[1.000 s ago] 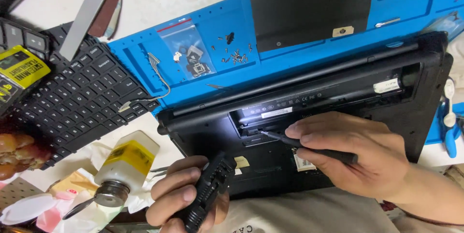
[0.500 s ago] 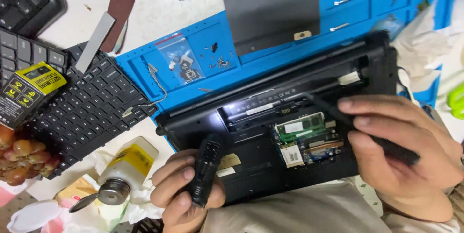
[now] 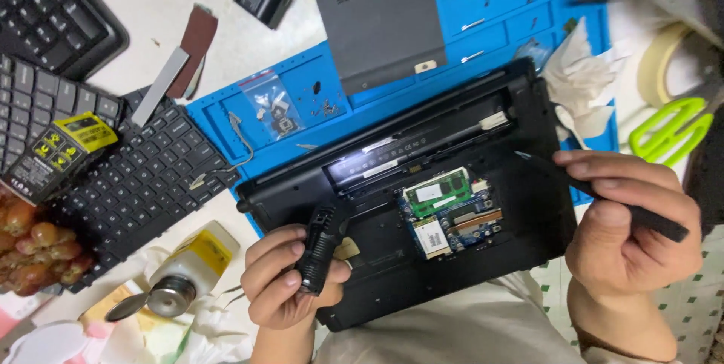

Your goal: The person is performing internal assembly and repair on a laptop, including seating RAM modules and connecting ribbon cables.

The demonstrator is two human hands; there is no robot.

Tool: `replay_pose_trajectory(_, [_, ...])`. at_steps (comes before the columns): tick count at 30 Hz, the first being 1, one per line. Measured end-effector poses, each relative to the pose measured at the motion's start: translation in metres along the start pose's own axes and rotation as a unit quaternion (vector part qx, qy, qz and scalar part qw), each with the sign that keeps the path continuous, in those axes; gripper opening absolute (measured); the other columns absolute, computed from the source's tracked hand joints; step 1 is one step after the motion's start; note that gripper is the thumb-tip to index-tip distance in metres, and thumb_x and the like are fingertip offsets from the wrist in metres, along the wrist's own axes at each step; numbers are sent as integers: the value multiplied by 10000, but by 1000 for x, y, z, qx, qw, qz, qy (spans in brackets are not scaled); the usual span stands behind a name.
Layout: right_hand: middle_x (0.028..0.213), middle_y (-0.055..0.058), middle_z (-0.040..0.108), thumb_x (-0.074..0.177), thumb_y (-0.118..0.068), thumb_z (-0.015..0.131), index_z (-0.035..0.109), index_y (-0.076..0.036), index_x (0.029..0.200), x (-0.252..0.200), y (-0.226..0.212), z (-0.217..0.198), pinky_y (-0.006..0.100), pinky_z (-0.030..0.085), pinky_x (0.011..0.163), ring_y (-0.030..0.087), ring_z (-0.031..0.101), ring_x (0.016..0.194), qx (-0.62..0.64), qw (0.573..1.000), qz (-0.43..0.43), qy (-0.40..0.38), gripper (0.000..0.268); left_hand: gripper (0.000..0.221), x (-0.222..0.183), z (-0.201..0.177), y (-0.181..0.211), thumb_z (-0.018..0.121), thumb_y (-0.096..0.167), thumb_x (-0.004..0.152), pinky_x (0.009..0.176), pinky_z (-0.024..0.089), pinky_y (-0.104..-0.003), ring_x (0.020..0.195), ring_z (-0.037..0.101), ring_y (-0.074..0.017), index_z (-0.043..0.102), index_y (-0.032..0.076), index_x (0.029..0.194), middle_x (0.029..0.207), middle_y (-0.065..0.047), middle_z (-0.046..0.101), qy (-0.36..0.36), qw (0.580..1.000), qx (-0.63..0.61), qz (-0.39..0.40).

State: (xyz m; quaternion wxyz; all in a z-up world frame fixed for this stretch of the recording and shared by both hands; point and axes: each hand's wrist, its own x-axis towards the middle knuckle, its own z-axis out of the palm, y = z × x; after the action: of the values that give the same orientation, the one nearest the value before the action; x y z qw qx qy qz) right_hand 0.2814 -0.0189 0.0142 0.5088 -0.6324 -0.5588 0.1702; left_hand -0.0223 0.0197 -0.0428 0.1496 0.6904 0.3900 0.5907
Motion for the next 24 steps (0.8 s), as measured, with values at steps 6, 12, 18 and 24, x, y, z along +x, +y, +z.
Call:
replay_pose_trajectory(6, [985, 372, 543, 1072, -178, 540, 523, 119, 1011, 21, 11, -9, 536, 665, 830, 530, 716, 884, -58, 995, -80, 21, 303, 561, -16, -11, 3, 891, 196, 776, 763, 738, -445, 852, 695, -241, 509, 83, 1171, 968, -150, 630, -58, 998, -24, -16])
replay_pose_trajectory(12, [897, 310, 558, 971, -95, 619, 586, 126, 965, 27, 20, 7, 479, 671, 748, 522, 738, 839, -31, 998, -51, 24, 224, 454, 2, -26, 26, 946, 91, 673, 794, 702, -314, 1006, 797, -353, 572, -5, 911, 1062, -217, 738, -227, 957, 14, -177])
replay_pose_trajectory(18, [883, 239, 585, 1000, -170, 607, 607, 79, 970, 23, 34, 14, 463, 684, 747, 456, 752, 811, -2, 1000, -21, 21, 251, 221, 21, -39, 2, 572, 74, 976, 946, 679, -332, 1188, 745, -397, 618, -62, 1143, 1279, -262, 663, -395, 912, -85, -75])
replay_pose_trajectory(24, [852, 217, 568, 959, -140, 646, 625, 93, 970, 20, 46, 16, 462, 712, 739, 441, 749, 763, 25, 999, -41, 1, 235, 369, 11, -42, 8, 641, 65, 914, 990, 654, -332, 1193, 774, -310, 631, 27, 1281, 1317, -264, 678, -404, 891, -84, -190])
